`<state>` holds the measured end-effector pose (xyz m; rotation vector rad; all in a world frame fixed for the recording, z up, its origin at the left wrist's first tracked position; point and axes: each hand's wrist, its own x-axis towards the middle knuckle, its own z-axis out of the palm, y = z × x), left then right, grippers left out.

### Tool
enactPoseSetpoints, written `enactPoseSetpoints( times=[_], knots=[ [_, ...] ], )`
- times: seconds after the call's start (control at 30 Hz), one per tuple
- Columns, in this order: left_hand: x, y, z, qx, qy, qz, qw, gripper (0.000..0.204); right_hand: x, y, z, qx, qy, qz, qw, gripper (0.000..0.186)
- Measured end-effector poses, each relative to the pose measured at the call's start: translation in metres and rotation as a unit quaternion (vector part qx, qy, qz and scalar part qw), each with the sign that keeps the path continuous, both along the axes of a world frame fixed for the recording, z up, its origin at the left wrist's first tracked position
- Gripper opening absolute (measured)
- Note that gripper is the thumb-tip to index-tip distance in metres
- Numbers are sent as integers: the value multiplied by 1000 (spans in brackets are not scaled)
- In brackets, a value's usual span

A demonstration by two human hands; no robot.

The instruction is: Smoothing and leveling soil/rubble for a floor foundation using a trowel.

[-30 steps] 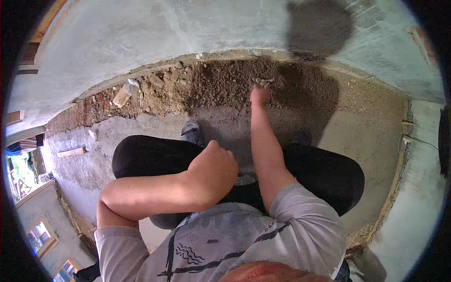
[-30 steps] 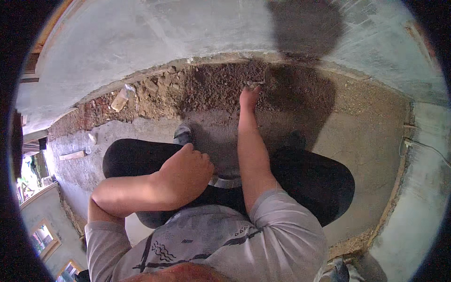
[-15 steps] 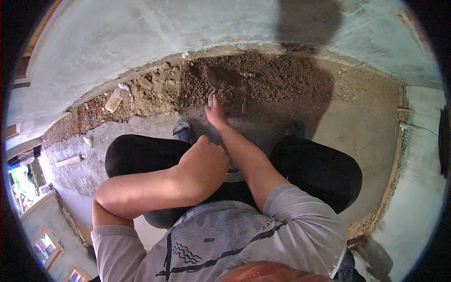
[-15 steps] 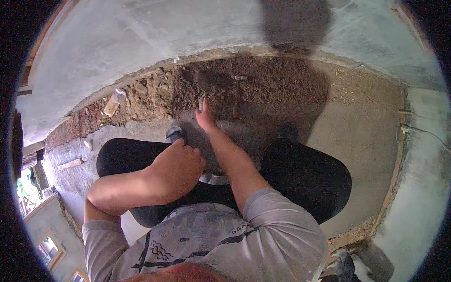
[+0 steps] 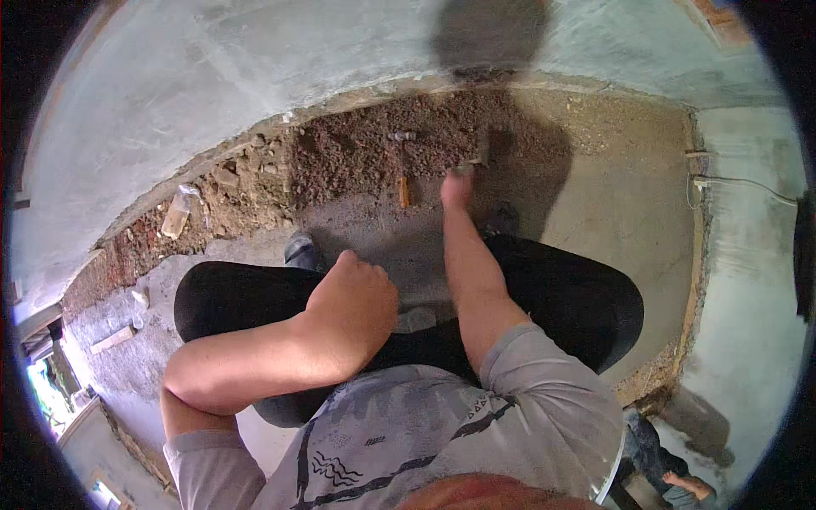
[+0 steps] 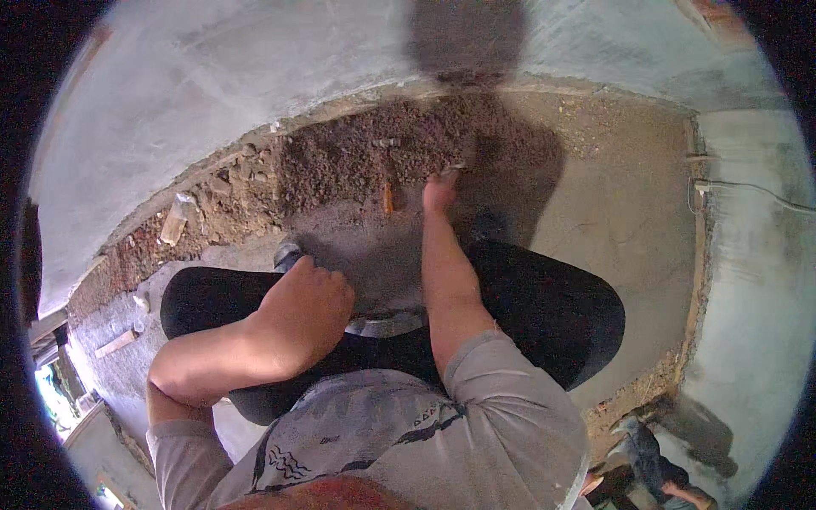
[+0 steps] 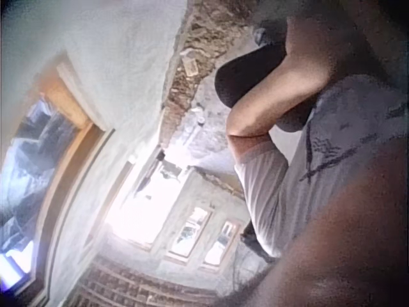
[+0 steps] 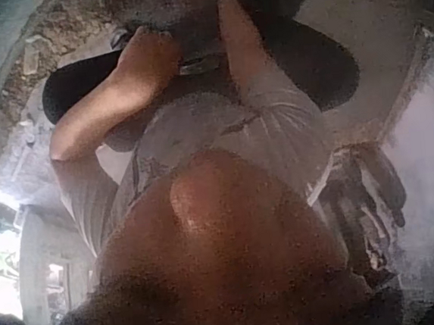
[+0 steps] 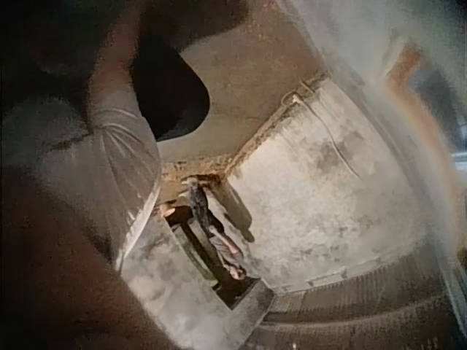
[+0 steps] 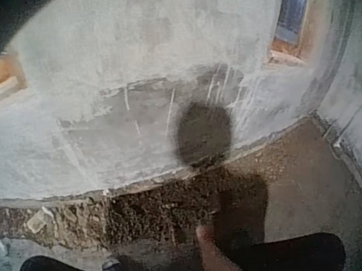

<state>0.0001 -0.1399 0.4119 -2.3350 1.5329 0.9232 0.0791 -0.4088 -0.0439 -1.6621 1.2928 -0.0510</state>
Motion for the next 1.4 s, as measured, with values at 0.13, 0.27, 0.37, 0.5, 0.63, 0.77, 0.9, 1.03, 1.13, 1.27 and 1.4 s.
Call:
enactPoseSetpoints(
  times=[0.13, 0.27, 0.37, 0.5, 0.63, 0.77, 0.9, 1.03, 1.13, 1.27, 1.4],
  knots=[
    [-1, -8, -5, 0, 1, -10, 1000, 18, -30, 74, 8, -44, -34, 225, 973, 76],
    [-2, -18, -17, -14, -3, -13, 1000, 19, -32, 93, 29, -37, -30, 253, 966, 72],
    [1, -22, -16, 3, 10, -7, 1000, 18, -17, 67, 50, -24, -98, 225, 969, 70],
    [7, -22, -14, 17, 28, -19, 999, 18, 14, -27, 63, -54, -129, 137, 981, 66],
    [7, -22, -7, 48, 19, -35, 998, 18, 45, -110, 47, -10, -40, 61, 997, 69],
    [13, -22, -14, 19, 19, -41, 999, 17, 40, -120, -11, -32, 0, 65, 997, 71],
    [15, -23, -19, 16, 16, -19, 1000, 18, 21, -19, -25, -49, -99, 225, 968, 71],
    [14, -14, -30, 16, 9, -9, 1000, 18, 8, 61, 15, -15, -37, 307, 951, 73],
    [20, -22, -28, 10, 25, -16, 1000, 19, 1, 37, 14, -30, -66, 335, 940, 70],
    [24, -7, -31, -4, 15, 3, 1000, 19, 11, 31, 60, 222, -107, 178, 953, 67],
    [36, -18, -44, 55, 34, 16, 998, 16, 2, 11, 11, 167, -168, -3, 972, 60]
  ],
)
